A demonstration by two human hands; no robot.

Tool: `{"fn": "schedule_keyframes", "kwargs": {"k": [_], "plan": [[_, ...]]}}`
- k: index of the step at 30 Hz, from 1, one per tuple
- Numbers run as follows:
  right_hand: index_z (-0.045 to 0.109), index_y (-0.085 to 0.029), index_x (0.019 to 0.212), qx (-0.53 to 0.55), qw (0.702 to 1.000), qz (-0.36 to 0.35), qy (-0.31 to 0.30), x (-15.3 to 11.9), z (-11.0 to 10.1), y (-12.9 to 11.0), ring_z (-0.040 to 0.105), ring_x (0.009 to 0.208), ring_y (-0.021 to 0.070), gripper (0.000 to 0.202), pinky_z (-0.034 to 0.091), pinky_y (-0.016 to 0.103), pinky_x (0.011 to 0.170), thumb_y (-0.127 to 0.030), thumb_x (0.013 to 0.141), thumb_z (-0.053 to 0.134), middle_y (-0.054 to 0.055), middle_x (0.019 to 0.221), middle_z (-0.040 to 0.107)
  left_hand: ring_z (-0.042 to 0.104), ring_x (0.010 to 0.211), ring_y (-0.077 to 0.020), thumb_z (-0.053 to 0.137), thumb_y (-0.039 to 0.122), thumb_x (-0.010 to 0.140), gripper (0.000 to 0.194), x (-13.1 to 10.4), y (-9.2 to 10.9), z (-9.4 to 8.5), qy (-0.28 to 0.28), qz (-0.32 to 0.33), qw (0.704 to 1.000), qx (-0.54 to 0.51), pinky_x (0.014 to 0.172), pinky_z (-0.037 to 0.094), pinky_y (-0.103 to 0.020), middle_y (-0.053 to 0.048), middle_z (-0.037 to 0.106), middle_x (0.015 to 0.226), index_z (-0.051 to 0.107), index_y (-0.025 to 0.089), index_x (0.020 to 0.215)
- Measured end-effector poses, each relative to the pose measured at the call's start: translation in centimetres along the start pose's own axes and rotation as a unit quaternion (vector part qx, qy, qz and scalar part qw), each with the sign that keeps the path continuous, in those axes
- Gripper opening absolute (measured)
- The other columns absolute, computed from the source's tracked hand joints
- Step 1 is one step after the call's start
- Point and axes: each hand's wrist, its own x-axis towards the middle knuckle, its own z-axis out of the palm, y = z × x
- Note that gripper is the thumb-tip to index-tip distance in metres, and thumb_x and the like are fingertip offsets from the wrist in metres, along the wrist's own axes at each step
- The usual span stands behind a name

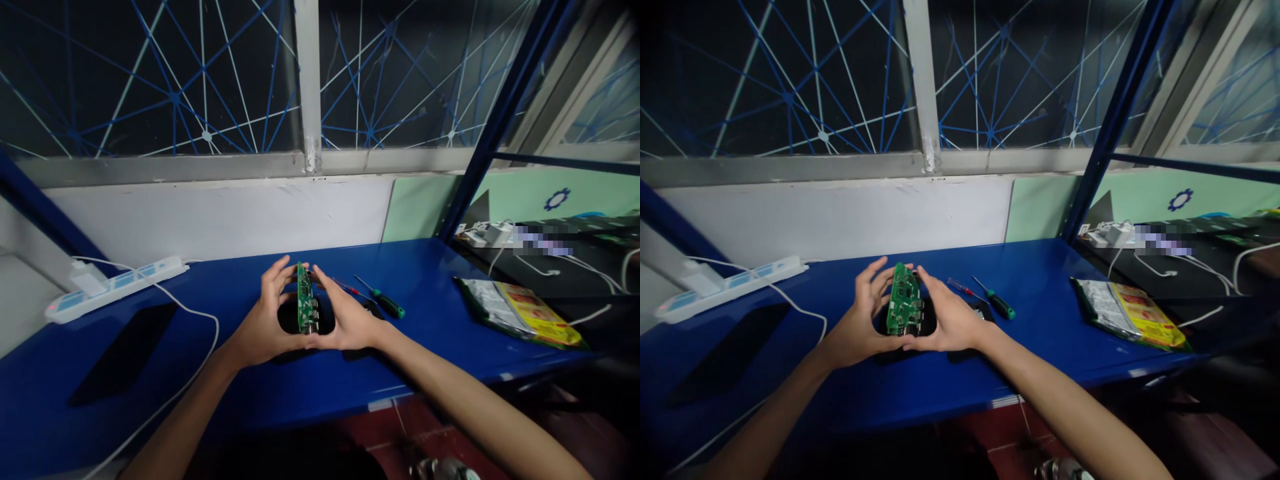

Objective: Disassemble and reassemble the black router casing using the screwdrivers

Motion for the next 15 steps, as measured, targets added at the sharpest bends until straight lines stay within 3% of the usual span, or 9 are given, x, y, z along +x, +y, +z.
{"fn": "schedule_keyframes", "kwargs": {"k": [4, 7, 11, 15], "plan": [[-0.012, -0.024, 0.159, -0.013, 1.0, 0.025, 0.007, -0.1, 0.0, 0.1, 0.032, 0.147, 0.0416, 0.131, 0.032, 0.063, 0.118, -0.06, 0.07, 0.077, 0.019, 0.164, 0.024, 0.038, 0.142, -0.0457, 0.089, 0.037, 0.069, 0.121, -0.5, -0.4, -0.3, -0.009, -0.019, 1.0, -0.01, 0.107, 0.046, -0.063, -0.022, 0.031, 0.156, 0.004, 0.032, 0.155], [-0.011, -0.023, 0.159, -0.021, 0.999, 0.03, 0.021, -0.1, 0.2, 0.4, 0.036, 0.145, 0.0408, 0.132, 0.035, 0.063, 0.116, -0.062, 0.069, 0.077, 0.019, 0.16, 0.031, 0.04, 0.14, -0.0461, 0.089, 0.037, 0.069, 0.121, -0.9, -0.9, -0.5, 0.014, -0.023, 1.0, -0.007, 0.106, 0.045, -0.065, -0.022, 0.032, 0.156, 0.004, 0.032, 0.155], [-0.009, -0.022, 0.16, -0.032, 0.998, 0.042, 0.029, 0.0, 0.2, 0.6, 0.037, 0.143, 0.0401, 0.133, 0.036, 0.061, 0.116, -0.063, 0.068, 0.077, 0.019, 0.16, 0.031, 0.04, 0.14, -0.0453, 0.087, 0.038, 0.069, 0.118, -1.6, -1.6, -1.0, 0.056, -0.033, 0.998, 0.019, 0.107, 0.045, -0.066, -0.02, 0.033, 0.155, 0.006, 0.032, 0.155], [-0.01, -0.022, 0.16, -0.045, 0.998, 0.045, 0.016, 0.1, -0.1, 0.4, 0.036, 0.143, 0.0408, 0.131, 0.036, 0.061, 0.115, -0.063, 0.069, 0.075, 0.02, 0.159, 0.031, 0.042, 0.138, -0.0436, 0.083, 0.034, 0.073, 0.113, -2.1, -1.7, -1.6, 0.061, -0.01, 0.997, 0.049, 0.106, 0.046, -0.065, -0.02, 0.033, 0.156, 0.005, 0.031, 0.155]]}}
